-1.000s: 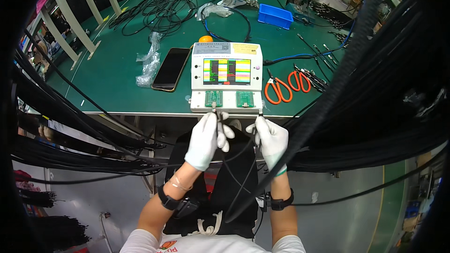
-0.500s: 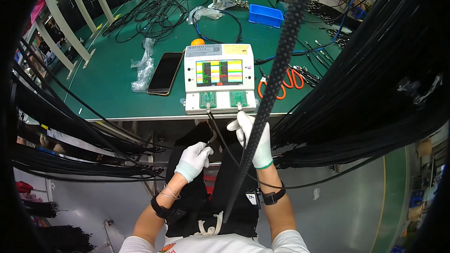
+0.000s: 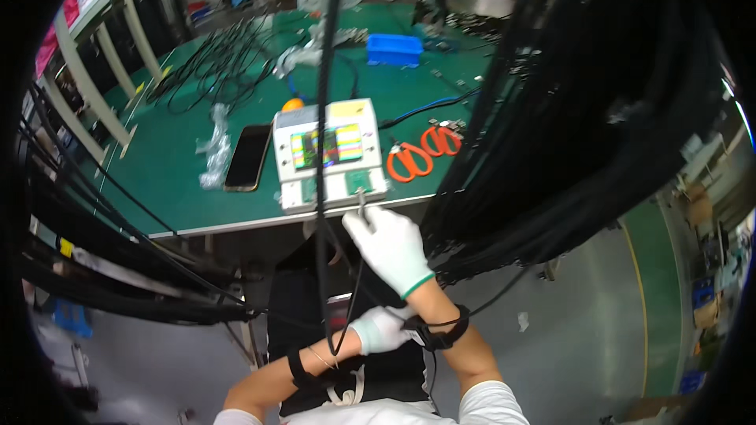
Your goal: Connecting electrical cables to a testing device and organizing them on a rack at a manufacturing workstation.
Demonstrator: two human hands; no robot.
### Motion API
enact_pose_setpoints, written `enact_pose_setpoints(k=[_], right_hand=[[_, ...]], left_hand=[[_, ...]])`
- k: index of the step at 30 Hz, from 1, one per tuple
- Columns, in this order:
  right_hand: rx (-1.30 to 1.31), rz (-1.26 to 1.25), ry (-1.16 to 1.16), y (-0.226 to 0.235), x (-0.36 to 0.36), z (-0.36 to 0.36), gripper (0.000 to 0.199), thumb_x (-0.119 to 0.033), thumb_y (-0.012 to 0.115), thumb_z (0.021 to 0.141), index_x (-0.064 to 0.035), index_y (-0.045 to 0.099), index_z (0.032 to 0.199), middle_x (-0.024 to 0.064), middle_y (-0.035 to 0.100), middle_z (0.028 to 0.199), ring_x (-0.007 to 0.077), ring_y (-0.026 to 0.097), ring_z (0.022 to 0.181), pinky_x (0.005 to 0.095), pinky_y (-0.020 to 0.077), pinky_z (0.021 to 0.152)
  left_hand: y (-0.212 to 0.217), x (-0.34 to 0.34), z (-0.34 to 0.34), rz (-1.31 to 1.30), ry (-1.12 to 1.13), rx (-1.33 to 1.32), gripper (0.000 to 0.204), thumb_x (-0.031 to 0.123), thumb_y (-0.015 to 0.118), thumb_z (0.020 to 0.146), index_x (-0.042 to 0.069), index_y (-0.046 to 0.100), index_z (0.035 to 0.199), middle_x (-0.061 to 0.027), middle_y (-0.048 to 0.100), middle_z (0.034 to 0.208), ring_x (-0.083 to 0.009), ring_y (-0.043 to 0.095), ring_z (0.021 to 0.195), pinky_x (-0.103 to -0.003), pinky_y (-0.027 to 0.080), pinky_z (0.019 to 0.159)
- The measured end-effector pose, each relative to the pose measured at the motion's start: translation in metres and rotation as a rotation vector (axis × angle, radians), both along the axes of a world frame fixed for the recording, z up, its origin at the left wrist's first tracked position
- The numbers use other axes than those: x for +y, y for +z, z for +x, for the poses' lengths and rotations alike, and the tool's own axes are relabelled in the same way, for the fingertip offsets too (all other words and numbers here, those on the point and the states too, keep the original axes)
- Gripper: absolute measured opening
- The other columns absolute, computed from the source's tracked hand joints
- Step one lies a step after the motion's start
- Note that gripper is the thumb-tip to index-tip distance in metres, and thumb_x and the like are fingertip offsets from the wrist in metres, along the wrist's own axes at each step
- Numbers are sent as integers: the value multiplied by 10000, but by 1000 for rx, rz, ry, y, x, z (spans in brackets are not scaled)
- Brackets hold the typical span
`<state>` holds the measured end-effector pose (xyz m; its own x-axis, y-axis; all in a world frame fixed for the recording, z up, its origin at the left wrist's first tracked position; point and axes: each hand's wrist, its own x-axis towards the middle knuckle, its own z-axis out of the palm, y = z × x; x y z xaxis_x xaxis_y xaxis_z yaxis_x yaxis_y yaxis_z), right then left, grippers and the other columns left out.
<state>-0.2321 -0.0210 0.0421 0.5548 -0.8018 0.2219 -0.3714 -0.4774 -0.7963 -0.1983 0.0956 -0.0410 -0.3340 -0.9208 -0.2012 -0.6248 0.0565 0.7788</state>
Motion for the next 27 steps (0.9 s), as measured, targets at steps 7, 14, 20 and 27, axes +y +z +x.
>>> enact_pose_setpoints(k=[7, 14, 20, 27], right_hand=[[611, -986, -282, 177, 42, -88, 138, -289, 723, 801, -172, 670, 853, 41, 609, 712, 240, 618, 651, 342, 490, 546], [118, -1805, -746, 315, -6, -118, 292, -194, 742, 814, -131, 718, 1098, 48, 606, 888, 224, 597, 822, 334, 510, 729], [288, -1833, -668, 334, -18, -110, 447, -154, 751, 812, -103, 637, 1241, 36, 613, 963, 182, 613, 880, 306, 526, 788], [-56, -1460, -463, 332, 52, -40, 183, -6, 621, 852, -21, 721, 1005, 78, 607, 804, 166, 590, 751, 282, 478, 694]], left_hand=[[43, 19, 79, -695, 853, 1546, 459, 70, 446, 1013, 71, 405, 1470, 21, 496, 659, -25, 354, 477, -176, 345, 388], [71, 30, 130, -70, 907, 1517, 406, 344, 456, 1049, 10, 580, 1243, 50, 336, 553, -32, 250, 404, -196, 192, 335], [90, 24, 83, 26, 676, 1170, 394, 316, 475, 1044, -9, 587, 1238, 38, 440, 576, -27, 260, 412, -212, 193, 357], [96, -9, 69, -287, 769, 840, 378, 258, 447, 1048, -23, 583, 1261, 1, 619, 681, -20, 296, 403, -217, 247, 384]])
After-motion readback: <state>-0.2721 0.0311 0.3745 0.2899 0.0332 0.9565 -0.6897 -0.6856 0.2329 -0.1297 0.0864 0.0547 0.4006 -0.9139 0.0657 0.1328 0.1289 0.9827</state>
